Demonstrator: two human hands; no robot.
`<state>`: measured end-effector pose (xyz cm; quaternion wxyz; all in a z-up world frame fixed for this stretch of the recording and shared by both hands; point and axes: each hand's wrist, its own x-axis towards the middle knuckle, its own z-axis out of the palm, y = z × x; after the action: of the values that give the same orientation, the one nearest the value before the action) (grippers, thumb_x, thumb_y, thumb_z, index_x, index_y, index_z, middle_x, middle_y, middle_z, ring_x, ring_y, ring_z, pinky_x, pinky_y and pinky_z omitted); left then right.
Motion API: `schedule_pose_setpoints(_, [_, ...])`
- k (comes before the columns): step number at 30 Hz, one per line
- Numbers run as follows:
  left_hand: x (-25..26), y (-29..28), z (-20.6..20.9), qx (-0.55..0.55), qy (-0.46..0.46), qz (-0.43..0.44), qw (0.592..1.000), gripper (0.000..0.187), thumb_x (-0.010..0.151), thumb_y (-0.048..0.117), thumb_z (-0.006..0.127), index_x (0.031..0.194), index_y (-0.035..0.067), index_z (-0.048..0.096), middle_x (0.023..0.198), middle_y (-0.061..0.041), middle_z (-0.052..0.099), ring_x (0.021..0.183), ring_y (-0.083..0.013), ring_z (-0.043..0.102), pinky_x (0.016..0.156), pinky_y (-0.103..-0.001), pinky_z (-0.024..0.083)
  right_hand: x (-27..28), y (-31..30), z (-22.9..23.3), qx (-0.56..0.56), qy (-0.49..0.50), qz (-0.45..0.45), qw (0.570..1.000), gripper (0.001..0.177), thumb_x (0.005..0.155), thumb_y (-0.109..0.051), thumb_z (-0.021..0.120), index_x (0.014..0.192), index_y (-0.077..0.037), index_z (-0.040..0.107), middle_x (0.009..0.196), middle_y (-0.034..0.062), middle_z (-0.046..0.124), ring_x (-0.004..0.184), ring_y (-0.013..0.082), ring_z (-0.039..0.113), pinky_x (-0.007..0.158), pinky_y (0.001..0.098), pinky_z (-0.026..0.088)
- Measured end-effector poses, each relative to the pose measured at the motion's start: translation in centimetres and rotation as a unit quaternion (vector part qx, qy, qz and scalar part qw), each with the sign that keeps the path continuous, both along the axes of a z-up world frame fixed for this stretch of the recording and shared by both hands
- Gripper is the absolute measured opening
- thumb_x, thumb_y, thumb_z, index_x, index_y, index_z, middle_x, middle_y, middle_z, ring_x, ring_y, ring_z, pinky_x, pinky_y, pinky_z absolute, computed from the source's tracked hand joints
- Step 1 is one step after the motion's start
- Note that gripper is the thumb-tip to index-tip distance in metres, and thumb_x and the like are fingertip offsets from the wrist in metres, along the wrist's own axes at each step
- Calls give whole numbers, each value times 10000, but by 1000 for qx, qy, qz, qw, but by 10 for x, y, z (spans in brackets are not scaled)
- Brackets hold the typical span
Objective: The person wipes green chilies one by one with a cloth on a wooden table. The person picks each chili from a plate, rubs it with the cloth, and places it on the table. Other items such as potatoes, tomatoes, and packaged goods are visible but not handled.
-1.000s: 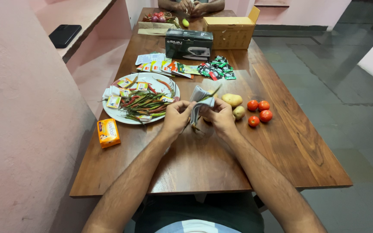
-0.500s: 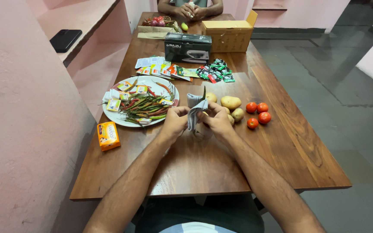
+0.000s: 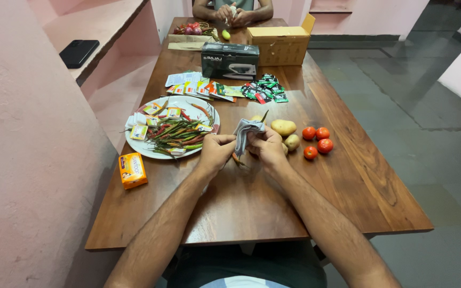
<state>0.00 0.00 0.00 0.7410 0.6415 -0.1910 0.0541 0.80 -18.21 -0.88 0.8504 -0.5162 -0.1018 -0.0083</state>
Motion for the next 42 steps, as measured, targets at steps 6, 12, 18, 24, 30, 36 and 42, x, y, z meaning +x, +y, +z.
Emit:
schedule_pose_setpoints(6, [-3, 1, 5, 8, -14, 4, 1000, 193, 894, 91, 757, 971, -82, 792, 787, -17, 734, 666, -51, 616, 590, -202, 483, 17, -9, -7, 59, -31, -65, 996, 116, 965, -115, 720, 1068, -82, 679, 994, -10, 702, 854, 102, 665, 734, 292, 574])
schedule_pose_setpoints(12, [-5, 1, 9, 1, 12, 61, 998, 178, 898, 95, 749, 916, -74, 801, 776, -29, 735, 655, -67, 612, 582, -224, 470, 21, -24, 8, 84, 37, -163, 982, 153, 981, -211, 725, 1059, -120, 630, 969, -28, 686, 835, 94, 659, 698, 279, 521])
schedule_pose_setpoints(18, [0, 8, 12, -48, -53, 138, 988, 158, 917, 97, 735, 952, -47, 792, 840, -29, 762, 751, -70, 684, 687, -217, 533, 35, -26, -9, 142, 31, -115, 983, 147, 955, -224, 735, 1062, -142, 674, 938, -23, 683, 777, 107, 620, 655, 269, 498])
schedule_pose_setpoints(24, [2, 6, 10, -74, -60, 114, 989, 156, 879, 75, 775, 993, -31, 792, 857, -23, 779, 748, -63, 690, 684, -213, 549, 38, -15, -28, 84, -32, -62, 994, 171, 937, -97, 775, 1045, -90, 643, 955, -19, 669, 817, 94, 656, 670, 285, 531])
schedule_pose_setpoints(30, [6, 0, 5, -74, -50, 100, 991, 173, 884, 65, 792, 1025, -34, 807, 802, -30, 751, 661, -53, 632, 598, -208, 500, 18, -2, -12, 75, -32, -30, 996, 203, 917, -101, 747, 1098, -43, 677, 994, 30, 722, 826, 132, 683, 683, 281, 570])
schedule_pose_setpoints(36, [3, 6, 12, -101, -83, 121, 984, 173, 892, 62, 766, 1038, -30, 780, 861, -8, 789, 746, -33, 704, 683, -187, 553, 19, -8, -11, 51, -8, -76, 996, 198, 913, -121, 748, 1096, -63, 700, 997, -3, 719, 823, 107, 662, 665, 263, 551])
schedule_pose_setpoints(42, [4, 1, 3, -98, -55, 61, 992, 178, 885, 57, 777, 1044, -21, 791, 816, 7, 755, 660, -15, 635, 598, -186, 508, 13, -4, -11, 30, -37, -19, 999, 237, 878, -126, 755, 1093, -59, 682, 969, 15, 732, 831, 120, 709, 708, 285, 609])
